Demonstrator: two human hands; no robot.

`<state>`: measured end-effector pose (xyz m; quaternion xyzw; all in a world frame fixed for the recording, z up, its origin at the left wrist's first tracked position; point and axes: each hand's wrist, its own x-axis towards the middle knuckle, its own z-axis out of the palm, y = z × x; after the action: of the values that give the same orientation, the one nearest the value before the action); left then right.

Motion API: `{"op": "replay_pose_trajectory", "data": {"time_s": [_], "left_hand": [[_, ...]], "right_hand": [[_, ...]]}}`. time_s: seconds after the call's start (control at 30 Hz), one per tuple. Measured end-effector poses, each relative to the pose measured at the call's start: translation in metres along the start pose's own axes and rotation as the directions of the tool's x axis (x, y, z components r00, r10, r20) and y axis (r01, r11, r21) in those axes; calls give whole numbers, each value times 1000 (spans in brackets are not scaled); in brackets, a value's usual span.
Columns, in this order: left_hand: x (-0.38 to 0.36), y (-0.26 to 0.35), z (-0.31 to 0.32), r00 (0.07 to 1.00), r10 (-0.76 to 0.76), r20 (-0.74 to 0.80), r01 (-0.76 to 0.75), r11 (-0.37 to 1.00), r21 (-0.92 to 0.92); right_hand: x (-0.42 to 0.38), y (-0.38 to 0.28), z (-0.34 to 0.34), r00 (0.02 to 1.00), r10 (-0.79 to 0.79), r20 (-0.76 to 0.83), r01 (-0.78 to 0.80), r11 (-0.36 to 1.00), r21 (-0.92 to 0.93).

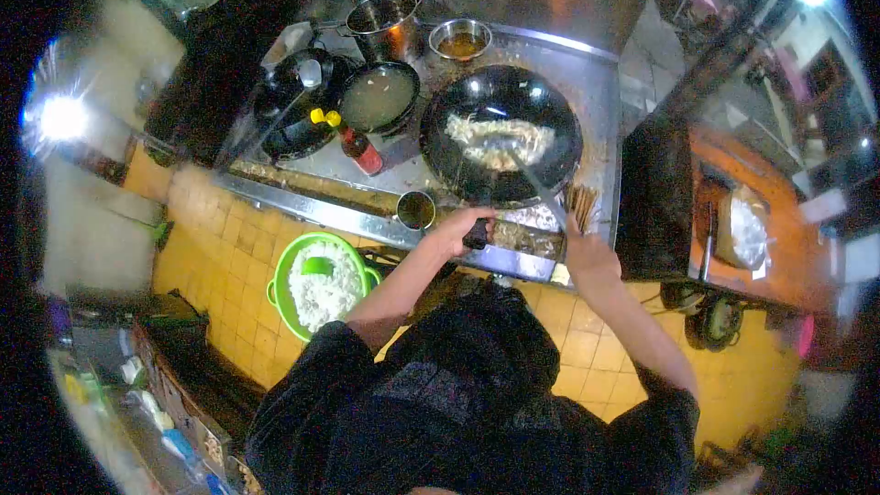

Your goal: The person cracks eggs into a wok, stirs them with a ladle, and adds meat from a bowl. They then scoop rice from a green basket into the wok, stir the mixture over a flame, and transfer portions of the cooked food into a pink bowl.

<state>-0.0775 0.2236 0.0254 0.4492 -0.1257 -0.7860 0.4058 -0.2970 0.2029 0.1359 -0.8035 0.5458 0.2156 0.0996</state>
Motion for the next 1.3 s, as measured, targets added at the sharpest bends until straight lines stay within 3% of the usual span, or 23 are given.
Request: {"op": "replay_pose_trajectory", "data": {"time_s": [0.1,0.13,0.17,0.23,0.33,0.47,0.57,0.6,0.63,0.73,0.77,0.83,0.87,0.9,0.93,0.97,1.0,1.03,1.1,1.17,1.23,1.27,1.3], "left_hand": [[-38,-21,35,998,-16,68,24,992,-125],[-62,-23,48,994,-90,61,90,996,6],[-69,-29,52,982,-181,51,185,977,-104],[-46,-30,34,991,-132,-19,133,991,12],[33,-40,-21,978,186,-91,-154,948,278],[79,-34,-49,979,185,-87,-174,977,127],[81,-34,-43,936,314,-159,-278,936,216],[63,-25,-33,907,351,-233,-235,881,411],[49,-22,-34,869,385,-312,-146,800,582],[43,-80,-63,816,533,-223,-303,723,621],[23,-97,-70,779,592,-207,-374,703,605],[-27,-124,-109,836,544,-64,-422,713,560],[-62,-143,-126,822,521,-230,-420,827,374],[-95,-165,-140,805,466,-367,-434,885,171],[-114,-196,-163,696,461,-551,-499,862,91],[-131,-231,-183,464,342,-817,-582,813,10],[-149,-253,-199,200,56,-978,-479,877,-48],[-183,-256,-204,136,-123,-983,-417,893,-169],[-169,-292,-236,-415,-323,-851,-498,863,-85],[-157,-300,-260,-362,-359,-860,-582,808,-92],[-126,-308,-273,-510,-230,-829,-413,911,2],[-106,-306,-279,-646,-47,-762,-133,990,52],[-111,-291,-272,-509,-107,-854,-313,947,68]], "right_hand": [[22,16,23,990,44,-132,-45,999,-6],[6,18,0,982,50,-180,-43,998,43],[-9,25,-16,981,42,-188,-37,999,32],[-30,38,-30,950,-11,-312,59,988,144],[-31,31,-32,949,21,-314,112,910,400],[68,-3,35,984,88,-157,46,722,691],[198,24,174,961,-31,-273,149,894,422],[237,45,206,942,-110,-317,221,915,337],[259,65,206,995,-64,-72,93,838,537],[162,-14,68,977,25,210,-196,481,855],[204,21,103,970,-181,164,-3,661,751],[193,15,90,971,-240,-15,239,957,166],[171,-16,65,988,-102,113,106,994,-26],[173,-36,65,982,-145,123,153,986,-64],[176,-53,65,908,-392,-145,369,915,-167],[170,-70,68,705,-606,-369,521,795,-311],[140,-127,48,655,-701,-283,687,708,-163],[106,-201,33,585,-784,-206,802,597,7],[91,-287,67,291,-943,-162,954,272,126],[72,-380,94,300,-946,123,838,323,439],[90,-459,146,366,-919,146,923,379,69],[95,-495,159,445,-878,176,882,464,85],[106,-521,176,468,-866,174,875,481,42]]}}
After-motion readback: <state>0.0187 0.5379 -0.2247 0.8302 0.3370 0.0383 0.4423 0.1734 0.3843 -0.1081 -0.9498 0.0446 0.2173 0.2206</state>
